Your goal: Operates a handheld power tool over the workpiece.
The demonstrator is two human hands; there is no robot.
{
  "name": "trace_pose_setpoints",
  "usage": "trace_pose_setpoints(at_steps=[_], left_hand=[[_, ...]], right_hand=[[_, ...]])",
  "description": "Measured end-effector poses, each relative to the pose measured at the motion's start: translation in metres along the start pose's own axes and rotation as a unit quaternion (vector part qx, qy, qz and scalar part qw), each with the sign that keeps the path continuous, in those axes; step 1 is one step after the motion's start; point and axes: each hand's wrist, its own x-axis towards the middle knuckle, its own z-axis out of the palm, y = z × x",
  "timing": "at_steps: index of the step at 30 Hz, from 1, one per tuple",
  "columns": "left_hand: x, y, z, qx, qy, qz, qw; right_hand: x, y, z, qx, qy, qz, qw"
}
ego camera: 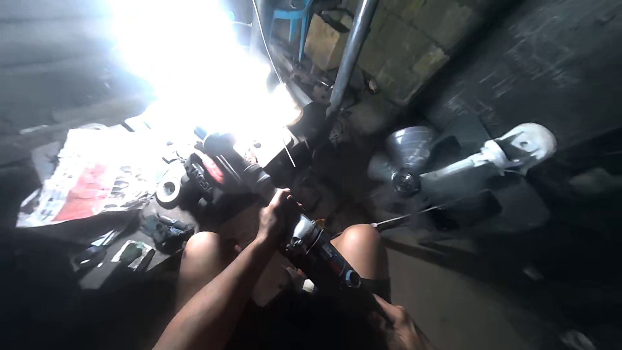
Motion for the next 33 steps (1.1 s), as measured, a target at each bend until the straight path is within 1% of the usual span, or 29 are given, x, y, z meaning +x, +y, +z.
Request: trace_pose_setpoints(at_steps=[1, 4, 6, 8, 11, 14, 17, 19, 23, 26, 30, 32, 33], left_hand=[[0.003, 0.001, 0.004, 0.013, 0.010, 0.003, 1.000], [0.014, -0.001, 0.011, 0.057, 0.074, 0.019, 0.995], [0.026, -0.009, 0.010, 0.081, 0.081, 0.044, 0.992], [0.030, -0.011, 0.010, 0.119, 0.090, 0.036, 0.988], [0.025, -0.005, 0.015, 0.144, 0.105, 0.015, 0.984], [0.012, 0.000, 0.015, 0.114, 0.086, 0.026, 0.989], [-0.001, 0.000, 0.004, 0.062, 0.017, 0.017, 0.998], [-0.006, -0.003, -0.004, 0.034, -0.002, 0.019, 0.999], [-0.015, -0.002, -0.008, 0.016, 0.009, 0.044, 0.999], [-0.015, -0.002, -0.006, -0.028, 0.006, 0.034, 0.999], [-0.005, -0.007, -0.006, -0.037, -0.023, 0.006, 0.999], [-0.001, -0.009, -0.003, -0.009, -0.033, 0.008, 0.999], [0.000, -0.007, 0.001, 0.019, -0.026, 0.017, 0.999]], right_hand=[[0.000, -0.002, -0.001, 0.006, -0.004, 0.011, 1.000], [0.001, -0.008, 0.000, 0.010, 0.009, 0.034, 0.999], [0.001, -0.007, 0.000, 0.013, 0.020, 0.042, 0.999], [0.002, -0.007, 0.000, 0.018, 0.021, 0.057, 0.998], [0.002, -0.007, 0.000, 0.032, 0.022, 0.072, 0.997], [0.001, -0.003, 0.001, 0.027, 0.024, 0.041, 0.999], [0.000, 0.004, 0.002, 0.008, 0.013, -0.007, 1.000], [-0.001, 0.009, 0.004, -0.009, 0.011, -0.023, 1.000], [-0.001, 0.009, 0.007, -0.047, 0.018, -0.027, 0.998], [-0.003, 0.005, 0.007, -0.057, 0.014, -0.029, 0.998], [-0.006, 0.007, 0.008, -0.047, 0.016, -0.008, 0.999], [-0.007, 0.008, 0.007, -0.032, 0.014, -0.003, 0.999], [-0.007, 0.006, 0.006, -0.025, 0.016, -0.007, 1.000]])
